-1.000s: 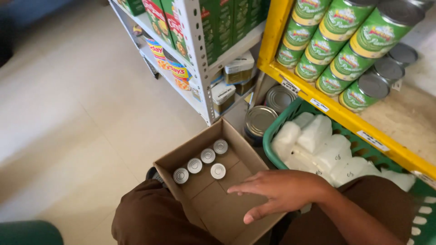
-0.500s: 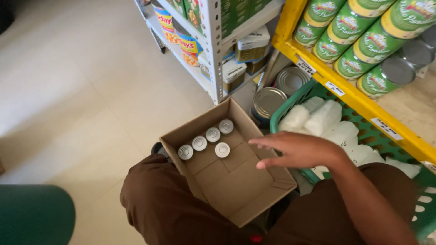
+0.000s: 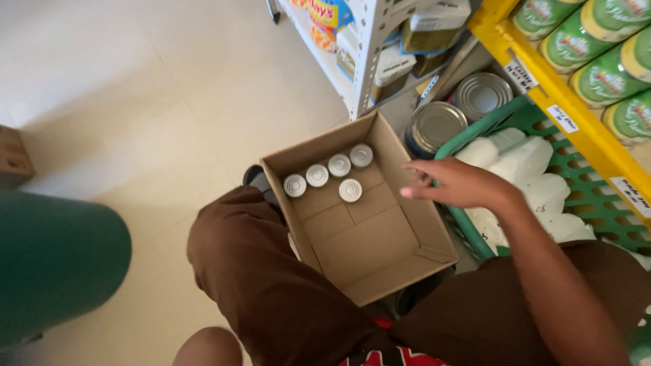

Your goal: Stocking canned goods from a cardboard box onto grocery store shelves.

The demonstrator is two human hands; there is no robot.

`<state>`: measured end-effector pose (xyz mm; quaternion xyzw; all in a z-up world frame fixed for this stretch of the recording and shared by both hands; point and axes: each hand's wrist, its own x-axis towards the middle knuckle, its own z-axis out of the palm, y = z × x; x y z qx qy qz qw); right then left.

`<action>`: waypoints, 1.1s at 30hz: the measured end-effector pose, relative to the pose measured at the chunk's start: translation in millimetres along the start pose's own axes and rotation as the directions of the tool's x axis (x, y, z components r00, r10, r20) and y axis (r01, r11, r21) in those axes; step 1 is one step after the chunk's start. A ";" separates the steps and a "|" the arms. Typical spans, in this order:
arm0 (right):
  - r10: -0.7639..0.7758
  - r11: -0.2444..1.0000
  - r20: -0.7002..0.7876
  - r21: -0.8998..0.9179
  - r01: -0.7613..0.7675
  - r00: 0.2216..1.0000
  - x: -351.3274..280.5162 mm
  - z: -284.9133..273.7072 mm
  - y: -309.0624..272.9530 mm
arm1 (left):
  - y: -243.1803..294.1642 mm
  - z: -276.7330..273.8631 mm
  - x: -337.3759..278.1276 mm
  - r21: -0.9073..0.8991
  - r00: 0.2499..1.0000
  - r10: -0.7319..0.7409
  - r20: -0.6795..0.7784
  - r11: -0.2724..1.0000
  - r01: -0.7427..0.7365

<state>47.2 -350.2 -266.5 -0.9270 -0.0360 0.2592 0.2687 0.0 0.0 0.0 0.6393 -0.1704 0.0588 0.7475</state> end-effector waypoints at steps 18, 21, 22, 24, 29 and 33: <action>0.441 0.739 -0.247 0.646 -0.193 0.863 269.7 310.7 191.1 | -324.2 -39.5 38.1 0.923 0.768 -0.532 0.356 0.329 -0.199; 0.449 0.782 -0.335 0.596 -0.183 0.828 283.3 339.7 184.1 | -326.2 -41.9 39.2 0.941 0.706 -0.622 0.338 0.251 -0.229; 0.458 0.799 -0.375 0.572 -0.188 0.806 279.5 346.0 178.0 | -327.1 -40.7 35.5 0.939 0.691 -0.640 0.336 0.281 -0.196; 0.435 0.816 -0.392 0.552 -0.171 0.810 268.7 341.0 176.3 | -329.3 -40.2 34.6 0.929 0.701 -0.618 0.356 0.317 -0.193; 0.384 0.844 -0.376 0.514 -0.156 0.843 248.6 308.6 164.4 | -332.9 -37.1 35.8 0.914 0.724 -0.568 0.391 0.331 -0.233; 0.449 0.481 -0.040 0.853 -0.204 0.893 242.0 304.2 183.8 | -340.2 -34.8 33.5 0.918 0.686 -0.613 0.394 0.302 -0.257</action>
